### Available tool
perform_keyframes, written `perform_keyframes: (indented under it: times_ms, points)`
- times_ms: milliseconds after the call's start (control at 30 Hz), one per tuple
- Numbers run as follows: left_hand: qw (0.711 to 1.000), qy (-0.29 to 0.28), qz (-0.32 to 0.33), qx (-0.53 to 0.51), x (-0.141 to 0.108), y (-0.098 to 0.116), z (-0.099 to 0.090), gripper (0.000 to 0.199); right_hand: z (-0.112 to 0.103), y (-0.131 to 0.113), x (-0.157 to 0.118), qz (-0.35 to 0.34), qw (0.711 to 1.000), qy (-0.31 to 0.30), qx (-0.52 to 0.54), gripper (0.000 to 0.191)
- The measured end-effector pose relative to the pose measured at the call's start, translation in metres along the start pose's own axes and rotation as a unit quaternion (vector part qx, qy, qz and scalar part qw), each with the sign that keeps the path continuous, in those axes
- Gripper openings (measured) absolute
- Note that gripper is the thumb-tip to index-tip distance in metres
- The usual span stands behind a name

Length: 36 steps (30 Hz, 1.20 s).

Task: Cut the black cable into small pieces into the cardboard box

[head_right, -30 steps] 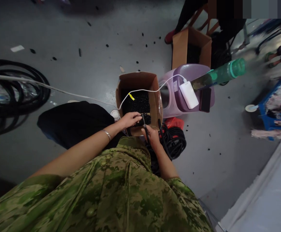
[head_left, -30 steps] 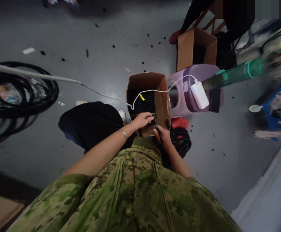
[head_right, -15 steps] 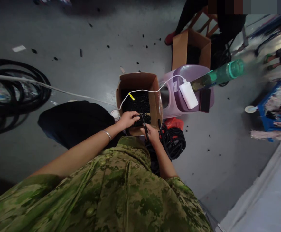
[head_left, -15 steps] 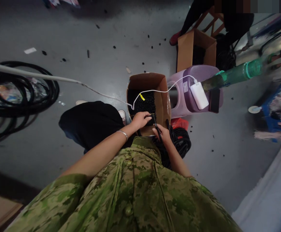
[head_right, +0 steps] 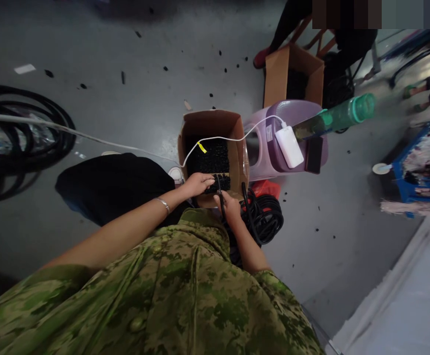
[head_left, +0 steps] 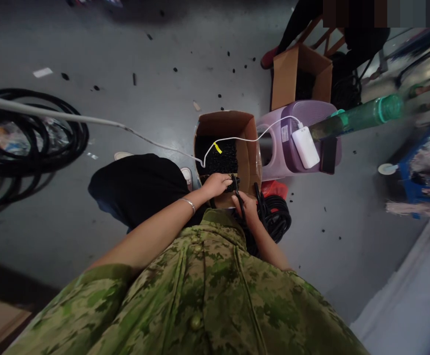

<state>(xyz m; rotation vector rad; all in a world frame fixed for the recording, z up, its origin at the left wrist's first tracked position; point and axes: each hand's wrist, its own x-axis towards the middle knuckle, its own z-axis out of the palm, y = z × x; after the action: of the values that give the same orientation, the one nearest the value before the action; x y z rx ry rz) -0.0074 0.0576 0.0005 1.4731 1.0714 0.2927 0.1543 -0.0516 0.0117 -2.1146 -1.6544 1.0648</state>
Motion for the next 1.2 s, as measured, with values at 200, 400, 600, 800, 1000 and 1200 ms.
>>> perform_keyframes:
  times_ms: [200, 400, 600, 800, 1000, 1200]
  points:
    - [0.996, -0.016, -0.037, -0.084, 0.001, -0.001, 0.004, 0.029, 0.006, 0.002, -0.006, -0.017, 0.999, 0.023, -0.024, 0.037]
    - [0.996, -0.012, -0.049, -0.078, 0.000, 0.002, 0.004, 0.028, 0.007, 0.008, -0.006, -0.024, 0.999, 0.031, -0.031, 0.036]
    - [0.994, -0.027, -0.043, -0.094, -0.002, 0.005, 0.002, 0.031, -0.004, 0.007, 0.000, -0.021, 0.999, -0.009, -0.022, 0.041]
    - [0.976, -0.069, -0.108, -0.177, -0.004, 0.010, 0.002, 0.030, -0.005, 0.008, 0.003, -0.028, 0.999, -0.016, 0.039, 0.045]
    - [0.953, -0.071, -0.169, -0.242, -0.005, 0.017, -0.004, 0.025, 0.000, 0.009, 0.000, -0.027, 0.995, -0.018, 0.092, 0.043]
    - [0.956, -0.064, -0.179, -0.225, -0.004, 0.017, -0.004, 0.027, 0.002, 0.010, -0.009, -0.032, 0.996, 0.005, 0.085, 0.040]
